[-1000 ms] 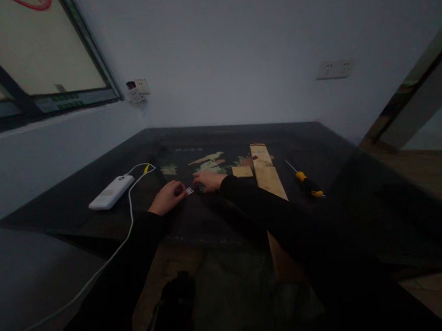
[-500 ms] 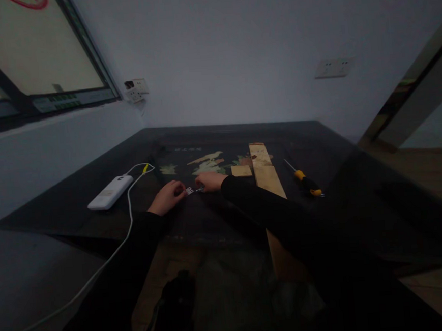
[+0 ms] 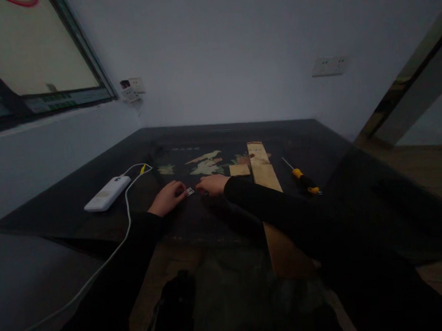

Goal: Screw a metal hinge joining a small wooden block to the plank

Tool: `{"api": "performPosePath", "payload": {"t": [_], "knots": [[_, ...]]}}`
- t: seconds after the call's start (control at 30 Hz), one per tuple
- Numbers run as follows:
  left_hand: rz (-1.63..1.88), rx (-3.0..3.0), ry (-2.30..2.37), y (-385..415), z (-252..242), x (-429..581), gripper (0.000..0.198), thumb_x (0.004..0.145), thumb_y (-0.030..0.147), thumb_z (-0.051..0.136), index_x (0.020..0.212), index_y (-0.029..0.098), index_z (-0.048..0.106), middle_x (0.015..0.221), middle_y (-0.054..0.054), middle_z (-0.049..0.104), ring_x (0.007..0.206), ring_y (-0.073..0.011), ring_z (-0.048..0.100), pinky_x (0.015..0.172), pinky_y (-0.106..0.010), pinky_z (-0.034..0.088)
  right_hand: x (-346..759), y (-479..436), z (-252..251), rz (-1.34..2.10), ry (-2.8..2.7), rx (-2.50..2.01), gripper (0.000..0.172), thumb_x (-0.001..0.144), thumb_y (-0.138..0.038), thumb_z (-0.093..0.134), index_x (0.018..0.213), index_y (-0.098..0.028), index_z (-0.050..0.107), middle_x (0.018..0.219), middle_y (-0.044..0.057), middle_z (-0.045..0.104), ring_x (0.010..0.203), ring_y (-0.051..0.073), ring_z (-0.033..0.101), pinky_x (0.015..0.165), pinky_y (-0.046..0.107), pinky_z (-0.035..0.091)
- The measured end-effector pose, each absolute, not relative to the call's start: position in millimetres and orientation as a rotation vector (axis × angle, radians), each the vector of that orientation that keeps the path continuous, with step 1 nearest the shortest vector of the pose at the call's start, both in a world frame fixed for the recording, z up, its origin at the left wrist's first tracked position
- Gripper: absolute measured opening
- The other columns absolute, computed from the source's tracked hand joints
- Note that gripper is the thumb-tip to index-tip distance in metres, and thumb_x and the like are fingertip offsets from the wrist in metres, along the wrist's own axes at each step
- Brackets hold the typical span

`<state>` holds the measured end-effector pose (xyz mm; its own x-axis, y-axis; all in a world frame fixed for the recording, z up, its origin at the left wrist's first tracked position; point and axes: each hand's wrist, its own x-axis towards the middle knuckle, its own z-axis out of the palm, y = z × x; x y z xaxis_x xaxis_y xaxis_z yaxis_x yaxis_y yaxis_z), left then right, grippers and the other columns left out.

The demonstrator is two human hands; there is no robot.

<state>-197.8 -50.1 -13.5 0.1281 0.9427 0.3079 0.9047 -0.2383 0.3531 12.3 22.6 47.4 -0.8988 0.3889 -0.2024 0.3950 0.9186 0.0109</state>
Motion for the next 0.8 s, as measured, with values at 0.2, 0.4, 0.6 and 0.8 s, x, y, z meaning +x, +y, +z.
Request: {"api": "performPosePath", "payload": {"t": [0.2, 0.4, 0.6, 0.8], "knots": [[0.658, 2.348, 1.821, -52, -6, -175, 0.019, 0.085, 0.037, 0.053, 0.087, 0.019, 0.060, 0.085, -0.003, 0.055, 0.073, -0.0163, 0.054, 0.067, -0.027, 0.042, 54, 8, 58, -0.020, 2.805, 0.653, 0.026, 0.083, -0.014, 0.047, 0.103, -0.021, 0.062, 0.114, 0.010, 0.061, 0.098, 0.022, 0.062, 0.067, 0.027, 0.043], [0.560, 2.432, 1.673, -54, -1, -125, 0.017, 0.087, 0.034, 0.052, 0.092, 0.019, 0.059, 0.090, -0.003, 0.056, 0.070, -0.0145, 0.053, 0.064, -0.026, 0.041, 96, -2, 58, -0.025, 2.819, 0.723, 0.024, 0.086, -0.014, 0.044, 0.099, -0.017, 0.064, 0.110, 0.012, 0.062, 0.095, 0.021, 0.064, 0.071, 0.027, 0.044], [0.475, 2.552, 1.512, -51, 2, -78, 0.014, 0.087, 0.031, 0.052, 0.093, 0.020, 0.058, 0.092, -0.004, 0.056, 0.072, -0.0150, 0.054, 0.064, -0.025, 0.041, 129, -12, 46, 0.019, 2.845, 0.829, 0.024, 0.089, -0.016, 0.042, 0.100, -0.018, 0.063, 0.106, 0.012, 0.062, 0.090, 0.020, 0.065, 0.071, 0.028, 0.046], [0.386, 2.580, 1.534, -51, 7, -52, 0.011, 0.086, 0.028, 0.054, 0.092, 0.021, 0.058, 0.093, -0.004, 0.057, 0.070, -0.0152, 0.056, 0.061, -0.026, 0.041, 147, -22, 40, 0.073, 2.896, 0.868, 0.024, 0.092, -0.015, 0.039, 0.100, -0.016, 0.062, 0.103, 0.013, 0.060, 0.091, 0.021, 0.064, 0.072, 0.029, 0.044]]}}
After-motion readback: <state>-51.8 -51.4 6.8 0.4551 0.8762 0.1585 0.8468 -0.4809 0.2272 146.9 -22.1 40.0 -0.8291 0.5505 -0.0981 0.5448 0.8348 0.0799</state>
